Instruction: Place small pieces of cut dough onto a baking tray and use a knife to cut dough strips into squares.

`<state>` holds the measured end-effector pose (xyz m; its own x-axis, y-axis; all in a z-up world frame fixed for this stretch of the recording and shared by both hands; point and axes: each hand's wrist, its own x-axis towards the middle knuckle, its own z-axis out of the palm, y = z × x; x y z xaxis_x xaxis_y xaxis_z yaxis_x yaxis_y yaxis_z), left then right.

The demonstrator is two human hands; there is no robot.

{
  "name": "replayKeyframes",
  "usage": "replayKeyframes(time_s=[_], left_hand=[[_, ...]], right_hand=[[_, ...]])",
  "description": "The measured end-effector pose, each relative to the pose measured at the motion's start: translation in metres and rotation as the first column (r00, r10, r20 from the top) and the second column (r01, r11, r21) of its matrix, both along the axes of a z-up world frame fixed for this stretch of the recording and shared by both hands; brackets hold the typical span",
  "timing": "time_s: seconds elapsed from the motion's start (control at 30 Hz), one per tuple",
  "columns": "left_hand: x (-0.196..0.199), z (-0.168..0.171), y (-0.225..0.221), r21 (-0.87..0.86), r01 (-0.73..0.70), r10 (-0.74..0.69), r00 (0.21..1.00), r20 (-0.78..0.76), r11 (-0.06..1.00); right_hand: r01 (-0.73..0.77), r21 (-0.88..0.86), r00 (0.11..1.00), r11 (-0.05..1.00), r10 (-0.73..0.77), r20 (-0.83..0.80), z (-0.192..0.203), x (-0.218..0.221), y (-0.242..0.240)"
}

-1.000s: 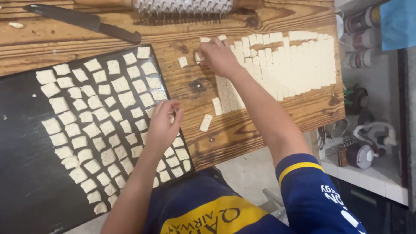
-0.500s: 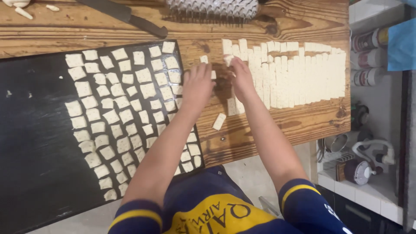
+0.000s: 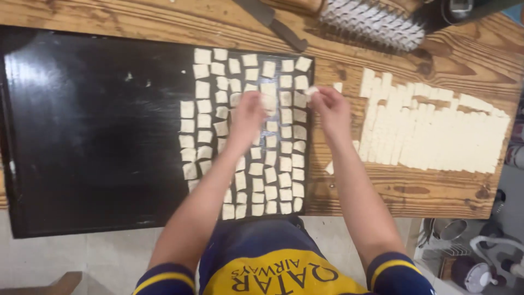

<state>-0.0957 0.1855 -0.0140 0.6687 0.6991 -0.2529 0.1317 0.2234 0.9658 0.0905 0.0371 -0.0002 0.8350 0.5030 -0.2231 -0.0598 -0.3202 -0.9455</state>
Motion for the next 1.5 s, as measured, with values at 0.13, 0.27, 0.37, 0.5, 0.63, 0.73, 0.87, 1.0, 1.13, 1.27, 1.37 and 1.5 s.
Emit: replayKeyframes(time_s=[0.13, 0.27, 0.37, 0.5, 0.63, 0.73, 0.87, 1.0, 1.13, 1.27, 1.37, 1.5], left_hand=[[-0.086, -0.051, 0.074, -0.154, -0.159, 0.179, 0.975, 0.129, 0.975], [-0.117, -0.013, 0.119, -0.007, -0.201, 0.200, 0.978, -0.066, 0.980], [-0.114, -0.014, 0.136, 0.553, -0.109, 0.253, 0.949, -0.190, 0.826], [-0.098, -0.015, 0.142, 0.447, 0.080, 0.166, 0.858, -0.486, 0.891], [-0.088, -0.012, 0.146, 0.398, 0.146, 0.152, 0.764, -0.627, 0.906], [-0.083, -0.005, 0.150, 0.400, 0.199, 0.148, 0.714, -0.684, 0.895], [-0.097, 0.000, 0.151, 0.648, 0.201, 0.248, 0.810, -0.532, 0.735], [-0.123, 0.031, 0.139, 0.711, 0.017, 0.181, 0.963, -0.201, 0.703], [-0.170, 0.041, 0.109, 0.495, -0.030, 0.204, 0.932, -0.301, 0.868], [-0.214, 0.048, 0.088, 0.318, -0.115, 0.212, 0.933, -0.292, 0.941], [-0.260, 0.034, 0.093, 0.288, -0.162, 0.229, 0.948, -0.219, 0.944], [-0.325, 0.025, 0.106, 0.397, -0.288, 0.411, 0.871, -0.271, 0.872]], right_hand=[[-0.222, 0.070, 0.974, 0.972, 0.224, -0.018, 0.030, -0.055, 0.092], [-0.385, -0.048, 0.912, 0.922, 0.388, 0.134, 0.021, -0.086, 0.158], [-0.447, -0.409, 0.698, 0.795, 0.597, 0.397, 0.019, -0.103, 0.205], [-0.471, -0.553, 0.501, 0.687, 0.724, 0.474, 0.003, -0.120, 0.246], [-0.440, -0.594, 0.302, 0.674, 0.734, 0.608, -0.017, -0.124, 0.260], [-0.362, -0.551, 0.245, 0.752, 0.647, 0.722, -0.011, -0.125, 0.259], [-0.383, -0.307, 0.483, 0.871, 0.472, 0.737, 0.011, -0.095, 0.202], [0.370, -0.591, 0.477, 0.717, 0.399, 0.783, -0.023, 0.000, 0.080], [0.394, -0.680, 0.682, 0.619, 0.300, 0.667, -0.038, 0.040, -0.015], [0.120, -0.513, 0.631, 0.850, 0.334, 0.700, -0.040, 0.052, -0.015], [0.264, -0.595, 0.863, 0.759, 0.090, 0.497, -0.034, 0.042, -0.003], [0.243, -0.358, 0.879, 0.902, -0.048, 0.475, 0.017, -0.014, 0.063]])
